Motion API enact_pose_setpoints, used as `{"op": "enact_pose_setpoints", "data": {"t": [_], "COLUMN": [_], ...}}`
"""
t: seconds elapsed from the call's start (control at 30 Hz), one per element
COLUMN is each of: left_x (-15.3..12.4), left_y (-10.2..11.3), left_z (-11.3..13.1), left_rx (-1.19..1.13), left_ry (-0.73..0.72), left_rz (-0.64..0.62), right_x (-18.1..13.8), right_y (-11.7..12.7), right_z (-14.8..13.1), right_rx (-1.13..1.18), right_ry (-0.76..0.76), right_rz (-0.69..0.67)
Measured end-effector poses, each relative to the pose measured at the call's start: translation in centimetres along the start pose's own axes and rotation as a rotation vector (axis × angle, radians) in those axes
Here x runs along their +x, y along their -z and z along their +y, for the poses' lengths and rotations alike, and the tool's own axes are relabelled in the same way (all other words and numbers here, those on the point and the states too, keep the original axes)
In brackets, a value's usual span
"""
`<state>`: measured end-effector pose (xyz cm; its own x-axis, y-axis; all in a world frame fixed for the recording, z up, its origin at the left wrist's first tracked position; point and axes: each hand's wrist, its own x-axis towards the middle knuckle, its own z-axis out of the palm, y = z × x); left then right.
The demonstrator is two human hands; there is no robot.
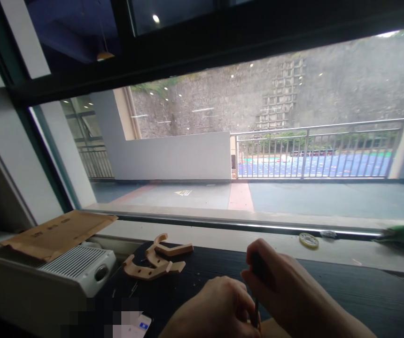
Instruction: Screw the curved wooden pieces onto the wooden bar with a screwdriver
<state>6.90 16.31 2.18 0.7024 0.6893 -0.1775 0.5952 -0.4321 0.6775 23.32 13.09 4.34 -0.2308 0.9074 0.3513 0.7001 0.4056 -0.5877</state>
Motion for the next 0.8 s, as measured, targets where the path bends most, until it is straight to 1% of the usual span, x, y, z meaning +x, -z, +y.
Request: {"op": "enact_pose_setpoints", "data": {"t": [0.1,0.17,0.27,0.43,0.57,0.7,0.8], "left_x": [-0.4,-0.5,-0.3,0.1,-0.3,-0.5,-0.2], "left_y": [0.5,0.5,0.2,-0.3,0.1,0.2,0.0], "left_z": [0.8,1.0,0.6,-0.5,0.1,0.6,0.1], "left_rx": [-0.016,-0.004,-0.005,-0.044,-0.036,-0.025,-0.004], "left_ry": [0.043,0.037,0.000,-0.018,0.004,-0.003,-0.031], "left_rz": [0.022,0.029,0.030,0.000,0.034,0.015,0.009], "right_x": [-0.3,-0.5,-0.4,-0.2,-0.4,-0.6,-0.5], "right_y": [0.3,0.5,0.5,0.2,0.9,1.3,1.0], "right_z": [-0.5,-0.6,-0.3,0.1,-0.8,-1.1,-0.4], "right_rx": [0.045,0.053,0.022,-0.047,0.008,0.020,-0.049], "right_ry": [0.018,0.030,0.002,-0.059,-0.010,0.059,0.023], "right_rz": [-0.064,-0.096,-0.079,-0.032,-0.081,-0.118,-0.070]}}
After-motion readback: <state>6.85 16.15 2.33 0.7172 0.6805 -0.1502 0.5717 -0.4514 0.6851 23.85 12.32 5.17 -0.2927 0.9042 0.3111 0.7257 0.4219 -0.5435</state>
